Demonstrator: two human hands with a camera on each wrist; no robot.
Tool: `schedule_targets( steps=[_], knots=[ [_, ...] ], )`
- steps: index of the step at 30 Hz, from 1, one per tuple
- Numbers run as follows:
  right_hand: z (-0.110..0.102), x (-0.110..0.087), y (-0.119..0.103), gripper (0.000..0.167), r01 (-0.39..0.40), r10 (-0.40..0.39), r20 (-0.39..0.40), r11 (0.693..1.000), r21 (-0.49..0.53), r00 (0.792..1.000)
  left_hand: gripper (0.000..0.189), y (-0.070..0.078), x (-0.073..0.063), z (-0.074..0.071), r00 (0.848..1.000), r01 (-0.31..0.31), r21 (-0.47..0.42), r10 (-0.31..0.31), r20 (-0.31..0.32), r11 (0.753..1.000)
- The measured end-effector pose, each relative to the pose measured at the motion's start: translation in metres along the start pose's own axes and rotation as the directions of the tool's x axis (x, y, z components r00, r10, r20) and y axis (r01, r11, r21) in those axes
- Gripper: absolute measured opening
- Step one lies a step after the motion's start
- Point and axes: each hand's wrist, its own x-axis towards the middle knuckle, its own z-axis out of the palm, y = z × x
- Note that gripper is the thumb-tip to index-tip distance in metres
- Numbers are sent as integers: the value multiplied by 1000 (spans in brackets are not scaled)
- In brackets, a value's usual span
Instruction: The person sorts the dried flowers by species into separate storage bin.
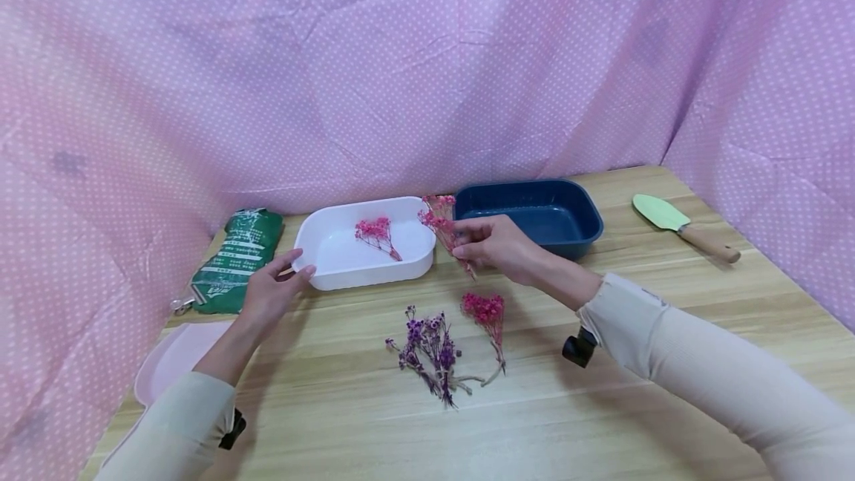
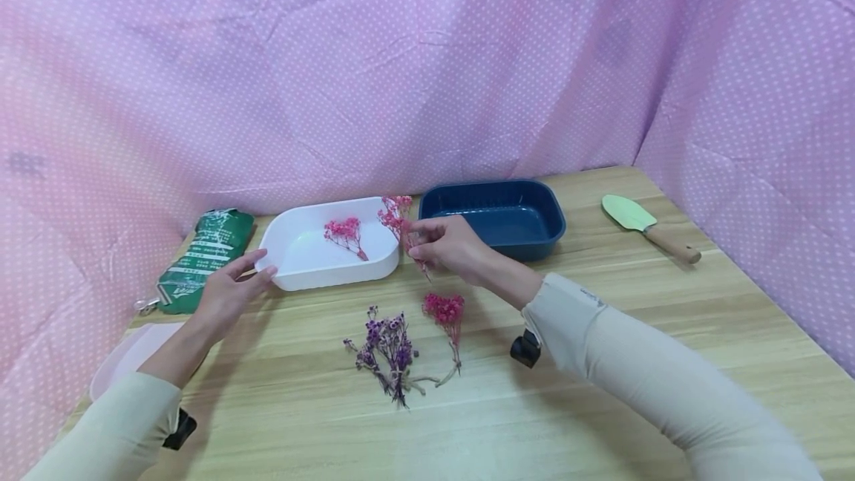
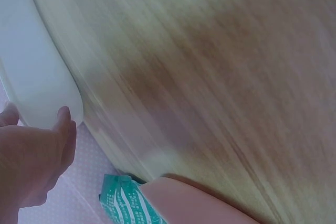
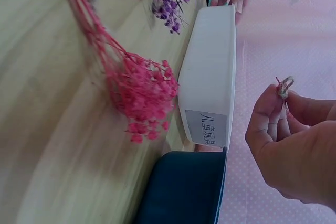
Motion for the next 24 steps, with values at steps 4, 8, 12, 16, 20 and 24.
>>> schedule_targets(
  steps=[4, 8, 12, 16, 20, 24],
  knots=[
    [3, 10, -2, 47, -11, 10, 5, 999, 41, 1000, 70, 0, 0, 0, 1000, 3, 1, -3, 0, 1000],
    [5, 20, -4, 46, -16, 16, 1, 999, 47, 1000, 70, 1, 0, 0, 1000, 15, 23, -15, -1, 1000],
    [8, 31, -5, 44, -11, 12, -30, 1000, 20, 999, 69, 2, -1, 0, 1000, 23, 29, -23, -3, 999],
    [14, 43, -7, 43, -11, 12, -45, 1000, 22, 999, 69, 2, -1, 0, 1000, 22, 22, -22, 1, 999],
    [21, 53, -8, 44, -24, 25, -59, 1000, 15, 998, 69, 1, 0, 0, 1000, 16, 30, -16, 3, 999],
    [26, 61, -8, 44, -29, 29, -75, 1000, -2, 997, 70, 2, 1, 0, 1000, 11, 40, -11, 1, 999]
  ],
)
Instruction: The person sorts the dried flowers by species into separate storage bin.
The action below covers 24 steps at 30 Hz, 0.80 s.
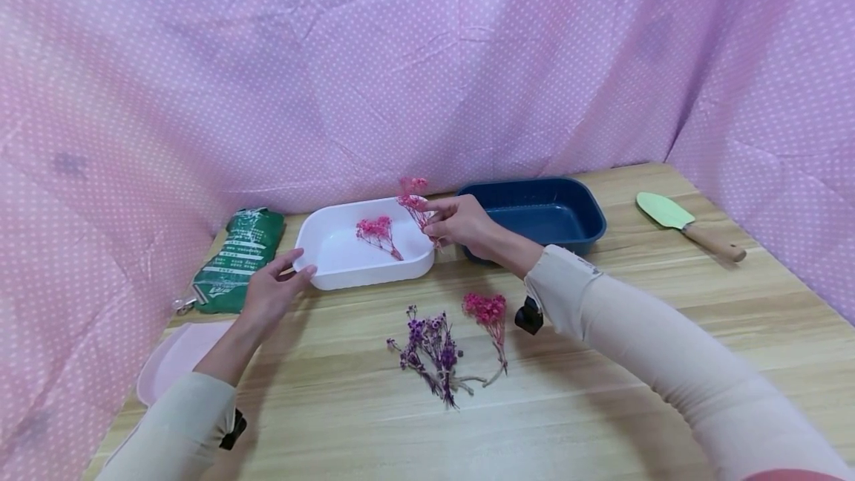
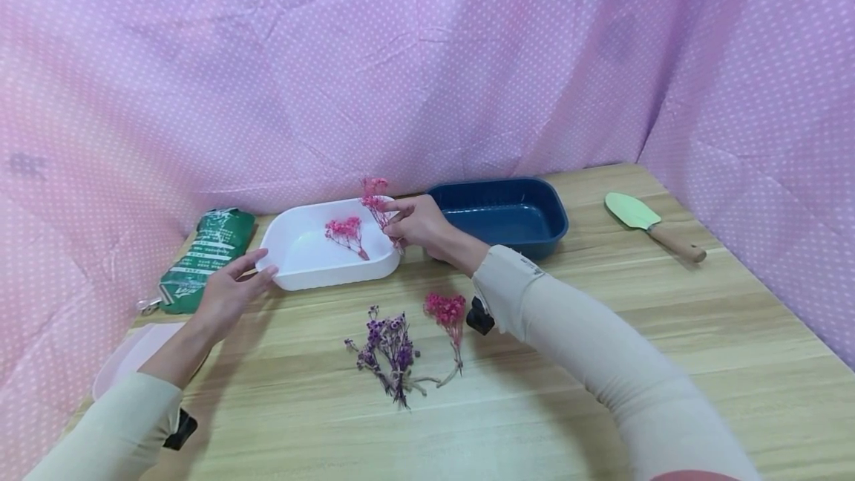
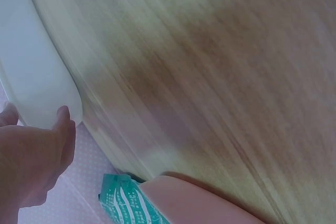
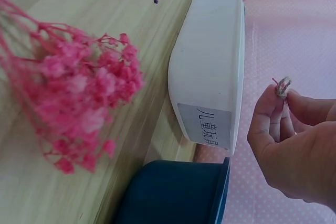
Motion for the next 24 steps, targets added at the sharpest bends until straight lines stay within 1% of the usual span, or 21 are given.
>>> schedule_targets(
  steps=[7, 13, 17, 21, 24],
  knots=[
    [7, 12, -1, 47, 3, -3, -12, 1000, 22, 1000, 70, 1, 1, 0, 1000, -10, -18, 10, 1, 1000],
    [16, 24, -1, 46, 16, -17, -21, 1000, -19, 1000, 70, 1, 0, 0, 1000, 4, -17, -4, 6, 1000],
    [24, 31, 1, 46, 29, -30, -23, 999, -46, 999, 70, 0, 0, 0, 1000, 1, -32, -1, 6, 999],
    [31, 35, 2, 44, 31, -33, -26, 997, -77, 999, 70, 0, 1, 1, 1000, -2, -40, 2, 0, 999],
    [36, 36, 2, 42, 40, -44, -33, 993, -112, 998, 71, -1, 1, 0, 1000, -3, -29, 3, -2, 1000]
  ],
)
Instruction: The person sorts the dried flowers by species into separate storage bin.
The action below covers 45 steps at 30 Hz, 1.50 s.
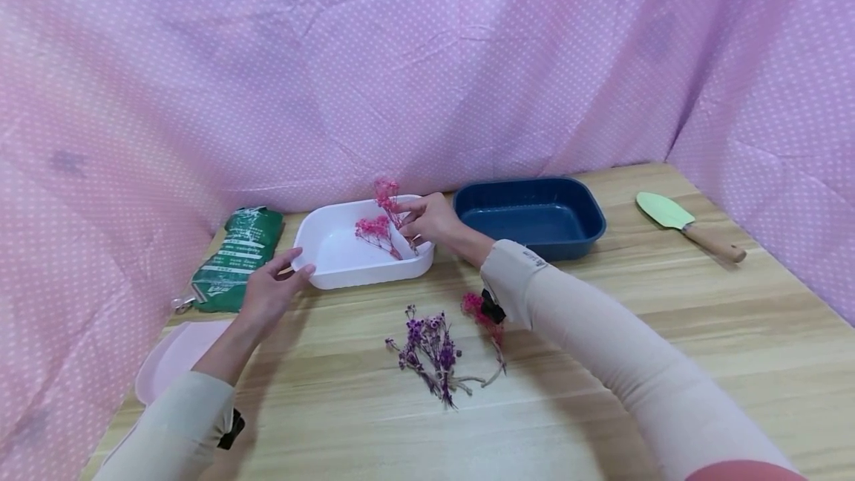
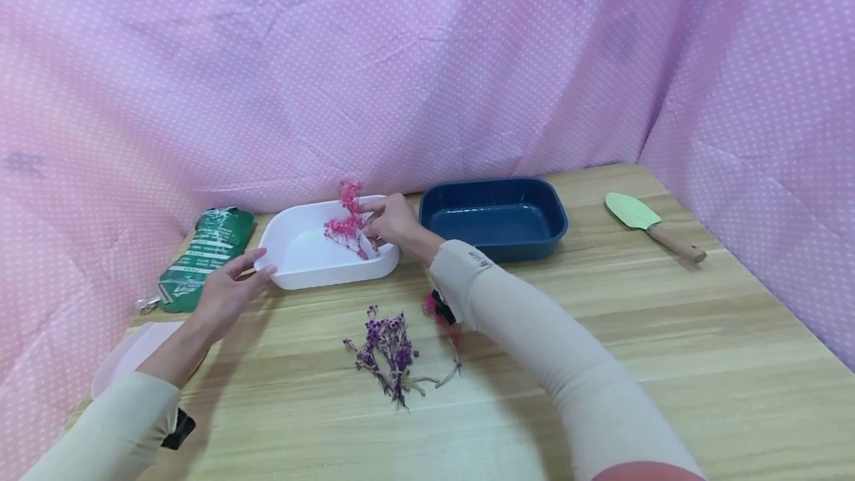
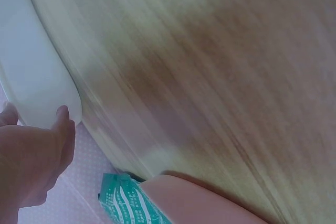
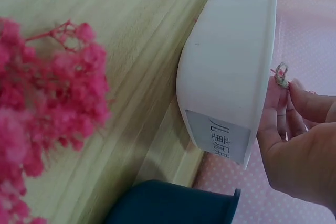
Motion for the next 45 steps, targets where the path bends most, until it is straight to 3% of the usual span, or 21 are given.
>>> schedule_targets(
  steps=[5, 12, 19, 24, 35, 45],
  knots=[
    [0, -7, 1, 41, 66, -66, 2, 993, -94, 998, 71, 3, -8, 3, 1000, 4, 2, -4, -7, 1000],
    [-20, -25, -6, 33, 181, -185, 6, 952, -246, 983, 70, 6, -21, 9, 1000, 6, 6, -6, -18, 1000],
    [-50, -56, -18, 32, 203, -204, 21, 950, -236, 979, 72, 5, -34, 12, 999, 27, 17, -26, -32, 999],
    [-78, -84, -11, 29, 230, -234, 12, 945, -232, 972, 70, 7, -43, 15, 998, 18, 12, -18, -53, 1000],
    [-116, -147, 21, 35, 177, -160, 92, 958, -227, 983, 70, 12, -59, 23, 997, 41, 6, -41, -68, 999],
    [-132, -182, 39, 34, 138, -113, 118, 965, -223, 986, 69, 15, -73, 29, 995, 38, -10, -39, -89, 999]
  ],
)
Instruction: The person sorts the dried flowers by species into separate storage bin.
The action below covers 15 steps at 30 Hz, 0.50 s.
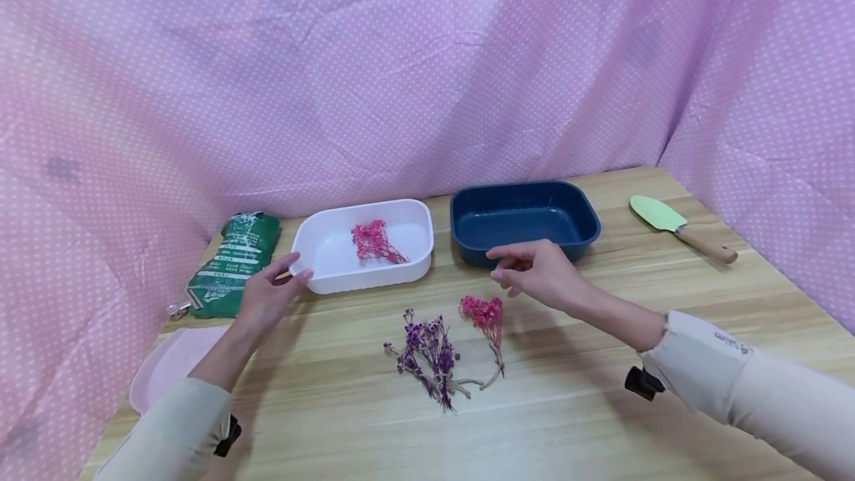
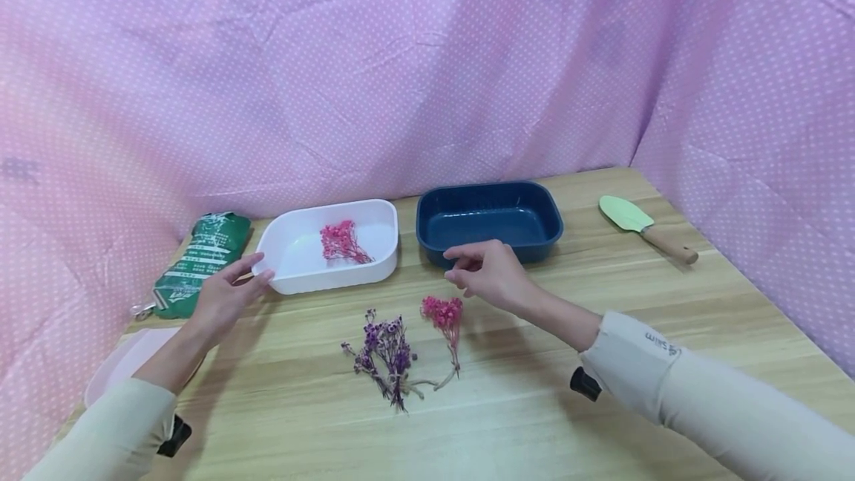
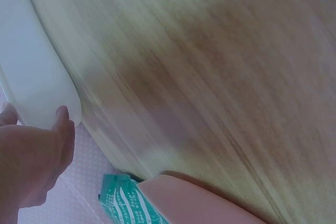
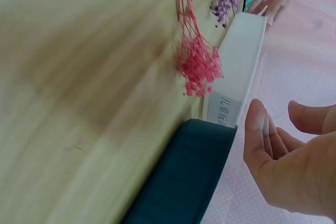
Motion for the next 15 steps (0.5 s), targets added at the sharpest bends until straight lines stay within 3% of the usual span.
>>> schedule_targets(
  steps=[10, 15],
  knots=[
    [9, -22, 13, 30, -42, 41, -5, 999, -33, 999, 69, 0, -1, -1, 999, -43, 2, 43, 3, 999],
    [15, -30, 21, 30, -38, 36, -26, 997, -69, 999, 69, 0, -1, -1, 999, -36, 10, 36, 7, 999]
  ],
)
